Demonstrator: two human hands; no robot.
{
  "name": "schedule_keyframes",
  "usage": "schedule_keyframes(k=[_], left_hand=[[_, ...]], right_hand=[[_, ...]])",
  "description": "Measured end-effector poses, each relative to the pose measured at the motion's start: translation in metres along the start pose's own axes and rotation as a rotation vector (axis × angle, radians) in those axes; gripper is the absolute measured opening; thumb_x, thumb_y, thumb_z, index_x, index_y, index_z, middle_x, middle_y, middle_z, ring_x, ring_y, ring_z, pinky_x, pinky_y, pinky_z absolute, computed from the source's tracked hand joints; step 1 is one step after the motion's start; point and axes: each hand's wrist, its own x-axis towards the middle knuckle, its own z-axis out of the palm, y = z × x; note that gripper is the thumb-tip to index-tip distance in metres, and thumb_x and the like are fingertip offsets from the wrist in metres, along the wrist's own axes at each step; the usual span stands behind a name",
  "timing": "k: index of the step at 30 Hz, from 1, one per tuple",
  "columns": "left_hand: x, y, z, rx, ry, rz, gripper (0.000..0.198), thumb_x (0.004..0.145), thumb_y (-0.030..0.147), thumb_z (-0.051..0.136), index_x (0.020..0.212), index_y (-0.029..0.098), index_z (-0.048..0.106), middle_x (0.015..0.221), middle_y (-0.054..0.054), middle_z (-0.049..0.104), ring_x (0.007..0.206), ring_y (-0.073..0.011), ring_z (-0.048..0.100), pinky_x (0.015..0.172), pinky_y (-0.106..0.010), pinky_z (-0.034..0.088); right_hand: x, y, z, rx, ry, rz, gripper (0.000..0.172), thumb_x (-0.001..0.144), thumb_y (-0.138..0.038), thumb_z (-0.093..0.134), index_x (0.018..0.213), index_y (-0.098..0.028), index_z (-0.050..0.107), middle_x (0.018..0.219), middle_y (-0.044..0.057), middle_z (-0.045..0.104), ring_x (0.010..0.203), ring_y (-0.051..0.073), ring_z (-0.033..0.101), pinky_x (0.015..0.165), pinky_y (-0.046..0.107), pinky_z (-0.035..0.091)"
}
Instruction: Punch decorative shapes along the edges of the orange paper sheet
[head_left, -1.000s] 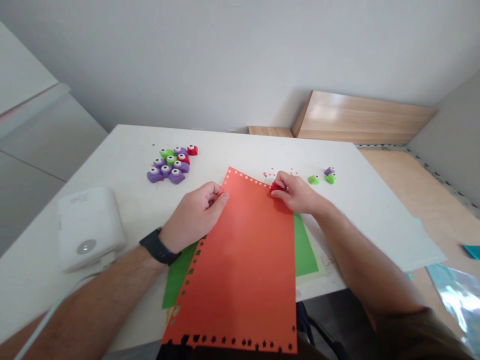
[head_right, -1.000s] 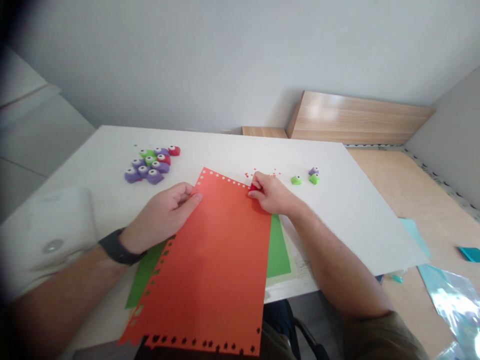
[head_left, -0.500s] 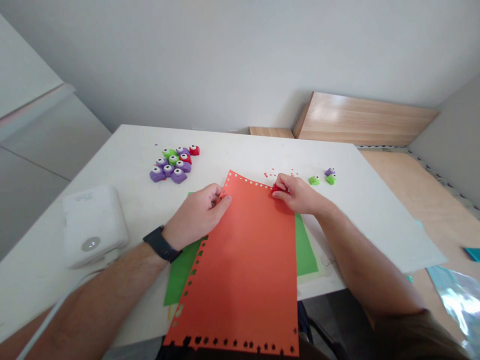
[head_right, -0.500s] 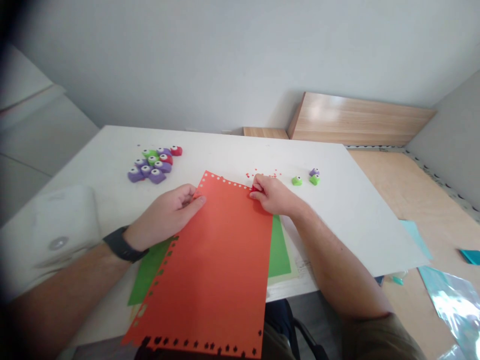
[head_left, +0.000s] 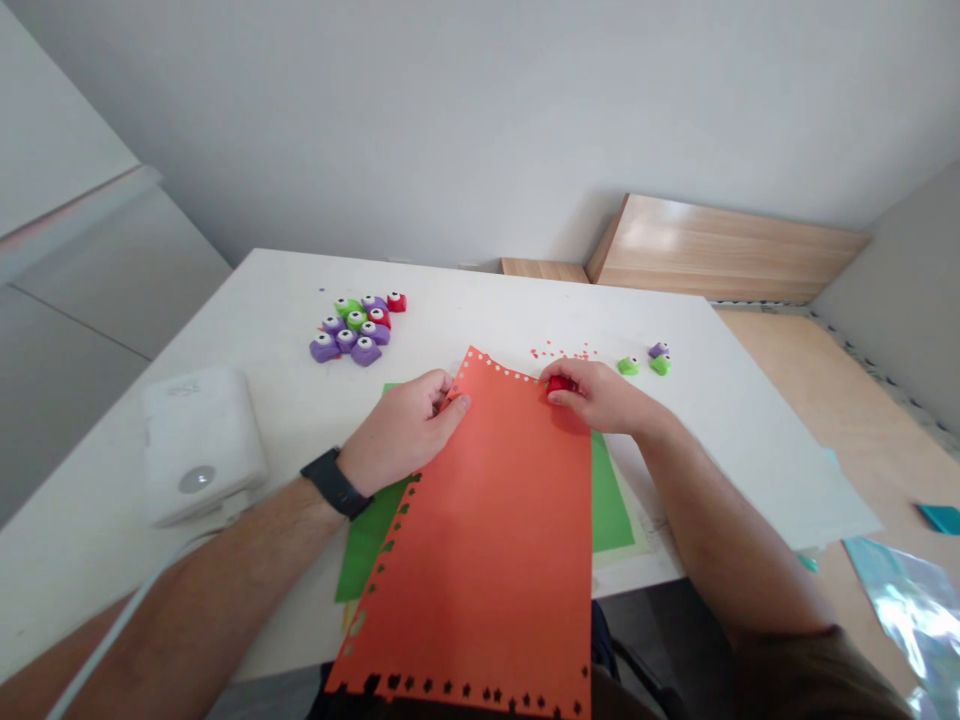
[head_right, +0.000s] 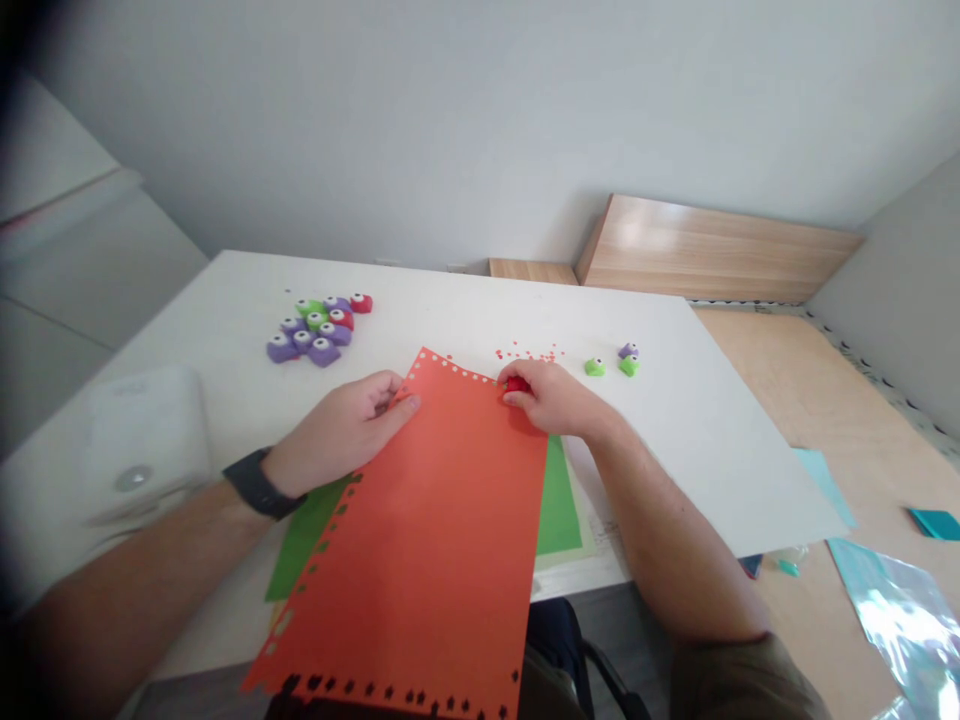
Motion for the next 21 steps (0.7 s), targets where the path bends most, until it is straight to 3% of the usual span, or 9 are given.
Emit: schedule_keyframes(k=[13,21], left_hand=[[-0.0004,0.0026,-0.0005,0.018,0.001,0.001,0.032,0.096,0.047,0.050,0.076,0.023,0.046,0.061,0.005,0.051,0.057,-0.0149,0.047,0.056,-0.029,0.029],[-0.0003,0.0006,-0.0004,0.015,0.005,0.010,0.031,0.097,0.047,0.049,0.077,0.024,0.045,0.062,0.005,0.051,0.057,-0.0152,0.047,0.055,-0.030,0.028]], right_hand=[[-0.0023,-0.0006,-0.0003,-0.055,0.019,0.029,0.026,0.092,-0.025,0.063,0.116,-0.019,0.069,0.104,0.007,0.075,0.090,0.020,0.066,0.084,0.035,0.048],[-0.0035,-0.0026,-0.0027,-0.051,-0.001,0.017,0.016,0.090,-0.022,0.063,0.105,-0.020,0.069,0.096,0.005,0.074,0.083,0.018,0.063,0.078,0.032,0.046]])
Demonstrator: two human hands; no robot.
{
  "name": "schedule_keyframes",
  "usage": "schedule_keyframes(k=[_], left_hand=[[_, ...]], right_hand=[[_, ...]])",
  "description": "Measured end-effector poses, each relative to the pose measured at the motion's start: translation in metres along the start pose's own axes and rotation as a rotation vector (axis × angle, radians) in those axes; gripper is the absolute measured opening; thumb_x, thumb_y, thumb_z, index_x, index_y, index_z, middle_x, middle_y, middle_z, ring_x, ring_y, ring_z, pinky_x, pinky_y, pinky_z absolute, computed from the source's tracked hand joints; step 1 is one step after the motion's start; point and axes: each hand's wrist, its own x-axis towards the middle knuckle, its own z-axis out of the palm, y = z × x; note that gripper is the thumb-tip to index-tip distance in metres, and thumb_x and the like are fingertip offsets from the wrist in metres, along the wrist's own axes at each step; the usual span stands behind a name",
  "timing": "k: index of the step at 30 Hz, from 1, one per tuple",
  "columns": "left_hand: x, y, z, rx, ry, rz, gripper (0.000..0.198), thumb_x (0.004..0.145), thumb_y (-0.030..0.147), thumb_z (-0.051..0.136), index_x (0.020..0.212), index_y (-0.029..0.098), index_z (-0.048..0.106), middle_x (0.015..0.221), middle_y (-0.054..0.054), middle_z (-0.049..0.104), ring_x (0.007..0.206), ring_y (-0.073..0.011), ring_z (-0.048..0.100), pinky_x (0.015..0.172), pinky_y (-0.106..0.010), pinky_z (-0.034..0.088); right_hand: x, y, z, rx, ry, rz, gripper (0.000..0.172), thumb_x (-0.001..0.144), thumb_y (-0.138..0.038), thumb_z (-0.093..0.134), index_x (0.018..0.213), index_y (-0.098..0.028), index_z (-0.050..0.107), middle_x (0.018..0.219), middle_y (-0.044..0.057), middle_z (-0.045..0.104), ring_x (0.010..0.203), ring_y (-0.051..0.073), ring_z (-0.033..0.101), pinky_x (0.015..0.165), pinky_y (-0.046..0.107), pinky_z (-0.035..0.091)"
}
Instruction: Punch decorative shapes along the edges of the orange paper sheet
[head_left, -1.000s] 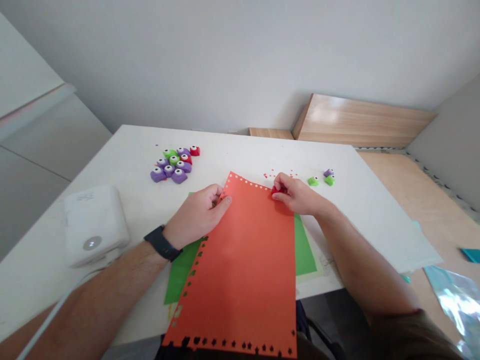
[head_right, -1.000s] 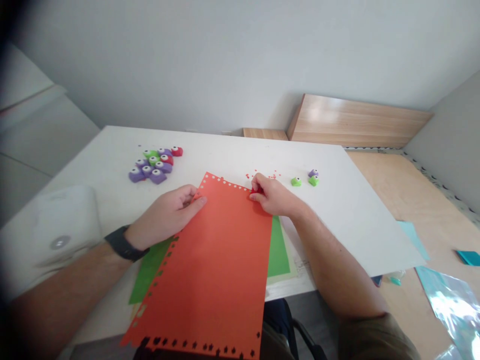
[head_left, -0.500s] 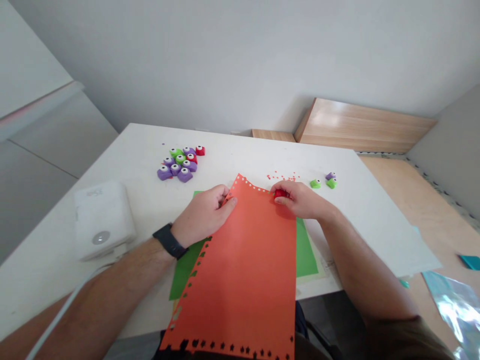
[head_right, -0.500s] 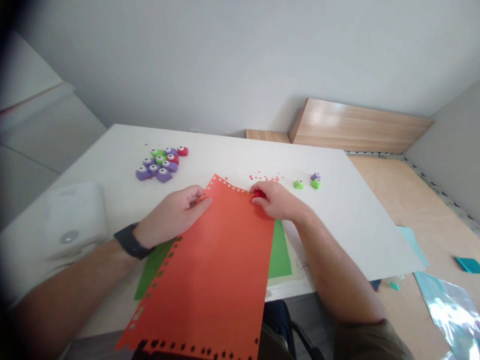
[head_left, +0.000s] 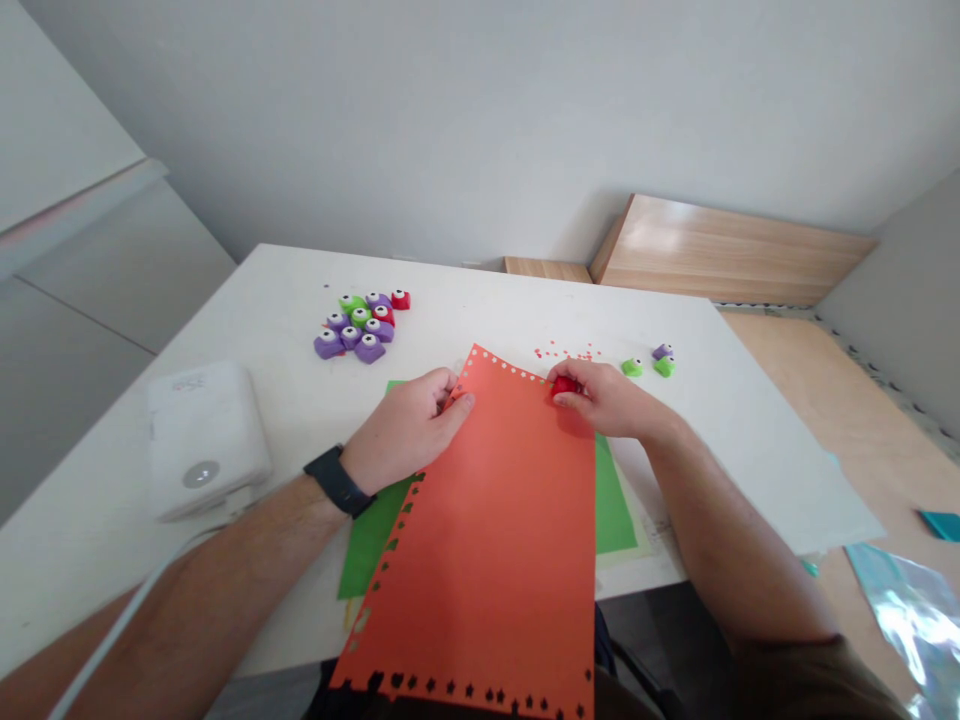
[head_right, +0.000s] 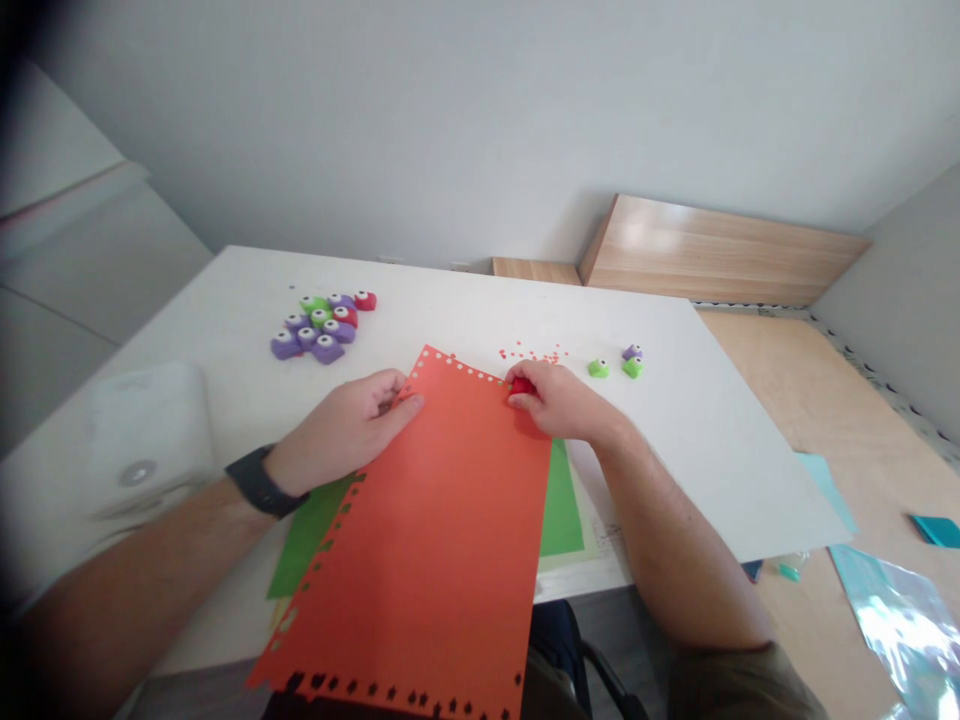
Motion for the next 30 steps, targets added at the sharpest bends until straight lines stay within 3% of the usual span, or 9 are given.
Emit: schedule_keyframes(k=[30], left_hand=[[0.0001,0.0020,0.0009,-0.043,0.009,-0.001,0.029,0.097,0.046,0.051,0.078,0.023,0.049,0.062,0.005,0.052,0.056,-0.0139,0.047,0.054,-0.029,0.030]], right_hand=[[0.0045,0.0019,0.0039,0.025,0.005,-0.009,0.017,0.088,-0.020,0.062,0.105,-0.019,0.068,0.094,0.005,0.073,0.081,0.018,0.063,0.078,0.031,0.046]])
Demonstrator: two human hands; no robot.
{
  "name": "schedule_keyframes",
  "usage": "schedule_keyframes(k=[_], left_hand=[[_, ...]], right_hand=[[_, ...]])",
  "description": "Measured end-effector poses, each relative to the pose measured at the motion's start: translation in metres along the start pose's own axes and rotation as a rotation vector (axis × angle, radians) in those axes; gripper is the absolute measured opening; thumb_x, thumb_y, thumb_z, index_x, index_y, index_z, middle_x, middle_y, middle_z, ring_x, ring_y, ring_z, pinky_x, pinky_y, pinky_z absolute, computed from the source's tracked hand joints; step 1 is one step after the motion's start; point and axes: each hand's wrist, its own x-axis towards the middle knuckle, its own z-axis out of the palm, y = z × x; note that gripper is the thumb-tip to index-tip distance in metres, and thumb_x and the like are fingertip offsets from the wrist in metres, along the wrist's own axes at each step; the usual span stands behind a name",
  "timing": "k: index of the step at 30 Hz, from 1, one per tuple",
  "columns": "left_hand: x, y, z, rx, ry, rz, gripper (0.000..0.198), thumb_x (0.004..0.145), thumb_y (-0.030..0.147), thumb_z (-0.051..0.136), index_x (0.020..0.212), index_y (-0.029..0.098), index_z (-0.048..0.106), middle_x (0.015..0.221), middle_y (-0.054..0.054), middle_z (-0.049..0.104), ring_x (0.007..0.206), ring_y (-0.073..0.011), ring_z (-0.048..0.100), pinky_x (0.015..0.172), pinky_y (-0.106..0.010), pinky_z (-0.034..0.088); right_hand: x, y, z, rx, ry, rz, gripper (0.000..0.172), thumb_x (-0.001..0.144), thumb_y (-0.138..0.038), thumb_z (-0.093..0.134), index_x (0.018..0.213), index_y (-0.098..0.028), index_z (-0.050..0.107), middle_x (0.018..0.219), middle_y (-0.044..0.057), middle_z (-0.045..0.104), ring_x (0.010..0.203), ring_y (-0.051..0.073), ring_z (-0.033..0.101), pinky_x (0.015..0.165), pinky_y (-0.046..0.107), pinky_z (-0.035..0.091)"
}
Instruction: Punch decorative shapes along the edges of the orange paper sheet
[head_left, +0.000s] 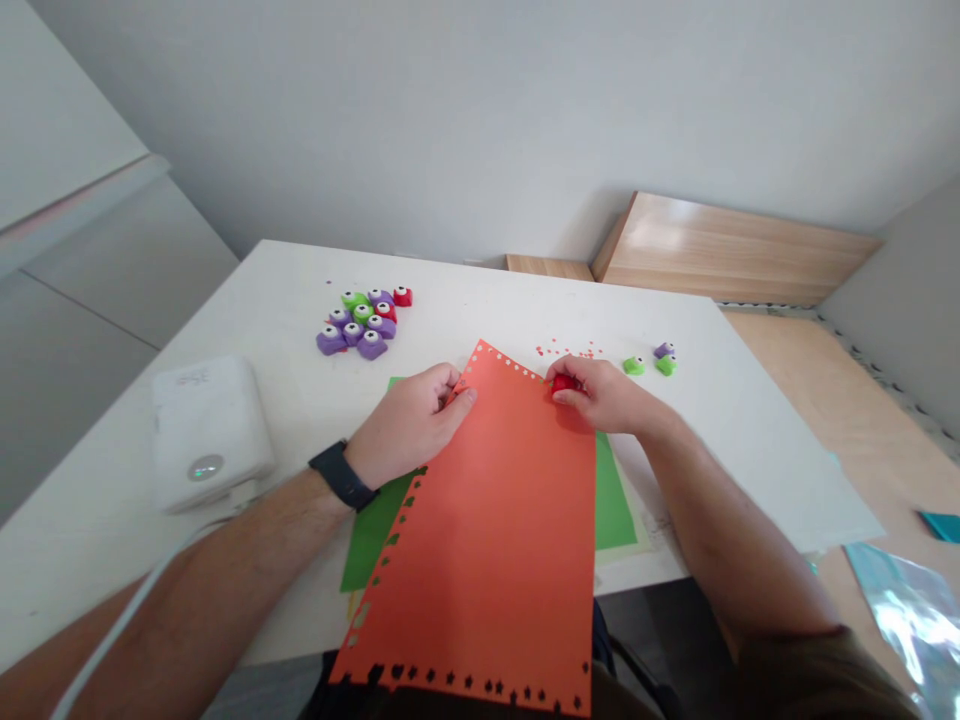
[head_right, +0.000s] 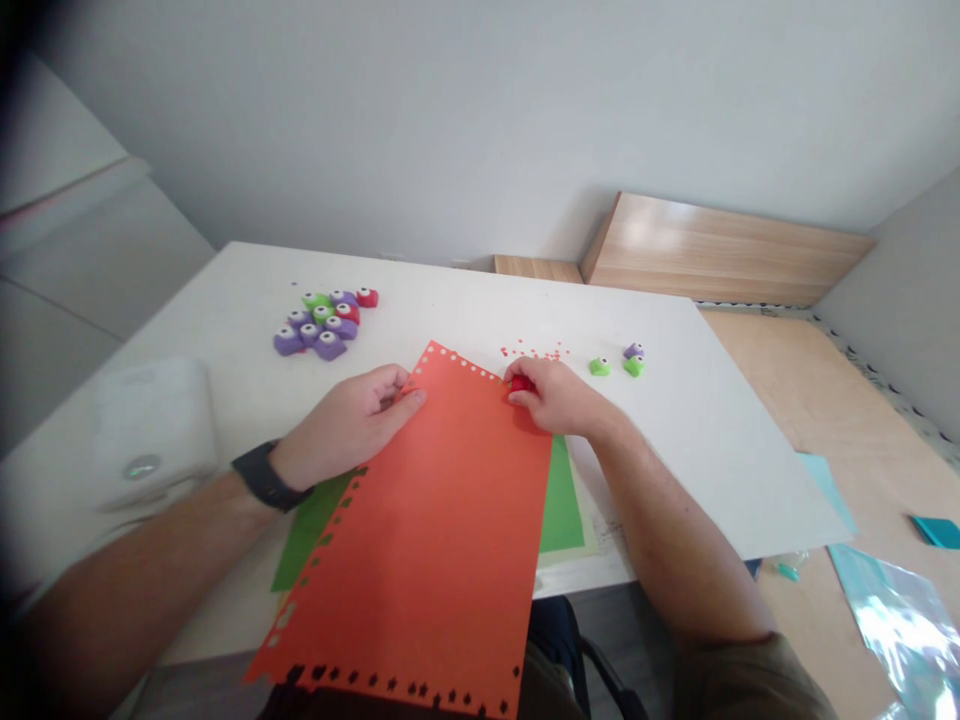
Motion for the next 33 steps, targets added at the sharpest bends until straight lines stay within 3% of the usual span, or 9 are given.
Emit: schedule_keyframes(k=[13,33], left_hand=[[0.001,-0.003,0.002,0.015,-0.009,-0.016,0.030,0.098,0.046,0.052,0.080,0.023,0.048,0.062,0.006,0.052,0.056,-0.0127,0.046,0.054,-0.029,0.030],[0.001,-0.003,0.002,0.012,-0.013,-0.008,0.029,0.098,0.046,0.051,0.082,0.022,0.049,0.063,0.006,0.051,0.057,-0.0126,0.046,0.055,-0.029,0.030]], right_hand=[[0.000,-0.005,0.004,-0.117,0.009,-0.047,0.017,0.089,-0.018,0.062,0.105,-0.019,0.067,0.103,0.008,0.073,0.089,0.021,0.064,0.083,0.033,0.047],[-0.007,0.000,-0.013,0.085,-0.029,0.016,0.025,0.092,-0.029,0.062,0.115,-0.021,0.067,0.096,0.004,0.071,0.082,0.019,0.061,0.079,0.033,0.047]])
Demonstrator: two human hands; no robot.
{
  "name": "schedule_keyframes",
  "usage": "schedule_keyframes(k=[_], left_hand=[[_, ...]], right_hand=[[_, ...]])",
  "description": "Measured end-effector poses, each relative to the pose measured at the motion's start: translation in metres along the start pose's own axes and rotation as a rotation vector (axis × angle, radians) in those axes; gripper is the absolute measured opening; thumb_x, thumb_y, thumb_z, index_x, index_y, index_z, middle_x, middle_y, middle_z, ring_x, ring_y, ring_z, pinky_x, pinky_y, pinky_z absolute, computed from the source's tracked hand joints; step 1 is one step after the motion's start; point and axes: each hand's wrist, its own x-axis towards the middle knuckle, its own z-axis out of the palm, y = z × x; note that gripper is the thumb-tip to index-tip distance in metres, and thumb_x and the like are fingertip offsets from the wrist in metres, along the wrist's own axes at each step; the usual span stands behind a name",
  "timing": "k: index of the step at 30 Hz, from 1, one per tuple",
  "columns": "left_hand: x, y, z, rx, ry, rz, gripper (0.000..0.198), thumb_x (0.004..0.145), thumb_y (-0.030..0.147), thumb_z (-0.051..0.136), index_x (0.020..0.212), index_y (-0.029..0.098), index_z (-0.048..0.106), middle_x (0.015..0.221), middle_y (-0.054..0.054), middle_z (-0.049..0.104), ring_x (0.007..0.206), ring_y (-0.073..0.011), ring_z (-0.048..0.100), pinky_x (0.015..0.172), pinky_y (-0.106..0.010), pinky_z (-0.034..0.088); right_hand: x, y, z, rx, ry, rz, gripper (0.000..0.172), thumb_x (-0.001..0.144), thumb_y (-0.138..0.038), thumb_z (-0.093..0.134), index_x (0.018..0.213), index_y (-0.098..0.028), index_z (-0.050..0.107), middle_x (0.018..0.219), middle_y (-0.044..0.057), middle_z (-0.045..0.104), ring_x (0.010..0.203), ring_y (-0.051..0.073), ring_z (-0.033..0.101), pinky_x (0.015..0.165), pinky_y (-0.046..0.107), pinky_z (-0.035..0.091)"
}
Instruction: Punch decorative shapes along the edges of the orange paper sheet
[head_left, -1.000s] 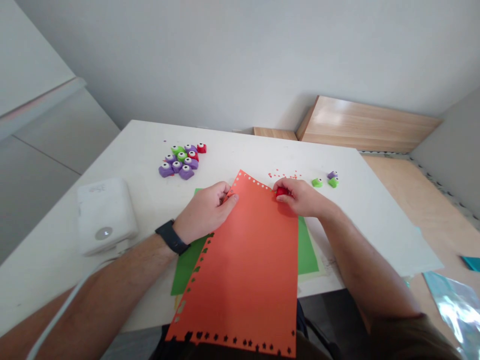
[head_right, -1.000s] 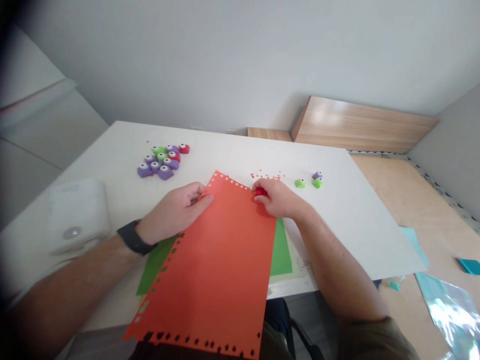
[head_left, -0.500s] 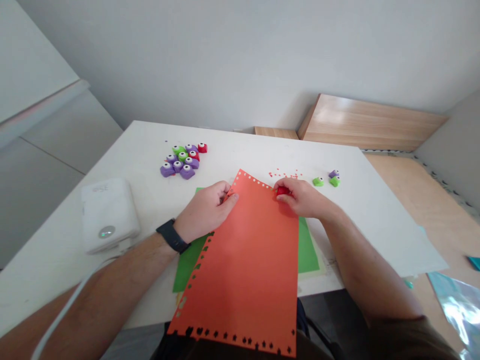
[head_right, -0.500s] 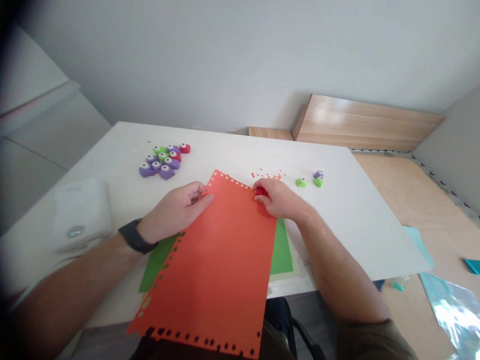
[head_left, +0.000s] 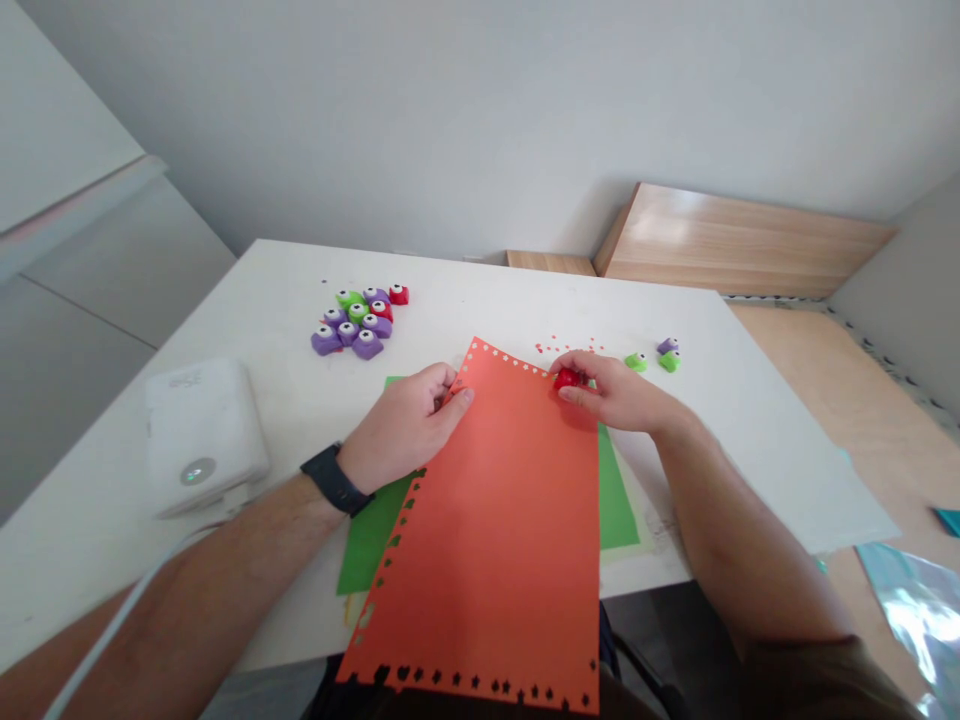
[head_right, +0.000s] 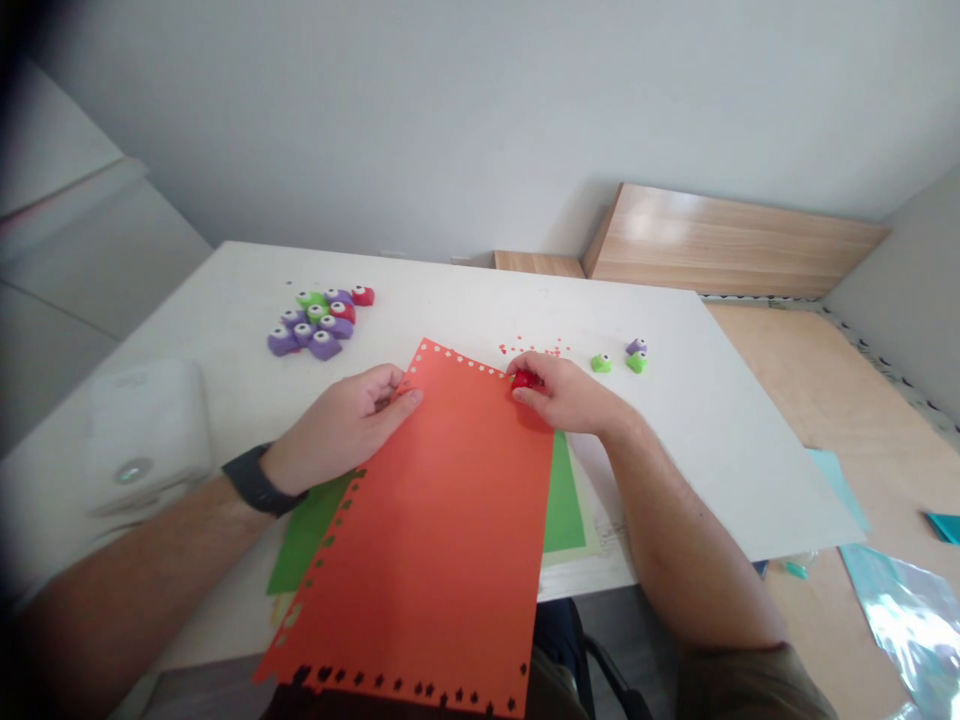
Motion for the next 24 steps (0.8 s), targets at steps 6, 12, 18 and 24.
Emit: schedule_keyframes(k=[6,12,18,24], left_hand=[[0.000,0.001,-0.001,-0.003,0.000,-0.017,0.029,0.099,0.047,0.051,0.081,0.023,0.048,0.063,0.006,0.051,0.057,-0.0126,0.046,0.054,-0.029,0.030],[0.000,0.002,-0.001,-0.004,0.006,-0.017,0.029,0.098,0.046,0.051,0.082,0.023,0.049,0.062,0.006,0.050,0.056,-0.0126,0.045,0.054,-0.029,0.030],[0.000,0.001,0.000,0.004,0.018,-0.007,0.029,0.098,0.046,0.051,0.081,0.023,0.049,0.062,0.006,0.049,0.056,-0.0128,0.045,0.054,-0.029,0.029],[0.000,0.000,-0.001,0.002,0.018,-0.005,0.029,0.098,0.047,0.051,0.082,0.023,0.050,0.062,0.006,0.051,0.056,-0.0134,0.046,0.055,-0.029,0.030]], right_hand=[[-0.001,0.009,-0.001,0.093,-0.004,0.033,0.029,0.097,-0.037,0.057,0.121,-0.022,0.065,0.098,0.004,0.069,0.085,0.019,0.059,0.082,0.035,0.046],[0.000,0.015,0.000,0.296,0.002,0.104,0.034,0.100,-0.048,0.053,0.121,-0.023,0.065,0.101,0.004,0.067,0.091,0.021,0.058,0.083,0.035,0.047],[0.000,0.010,0.001,0.443,-0.002,0.158,0.033,0.098,-0.049,0.056,0.116,-0.022,0.064,0.099,0.003,0.066,0.089,0.019,0.058,0.080,0.033,0.046],[0.000,0.008,0.002,0.465,0.016,0.207,0.035,0.096,-0.051,0.058,0.114,-0.021,0.065,0.095,0.003,0.067,0.088,0.019,0.060,0.079,0.033,0.047]])
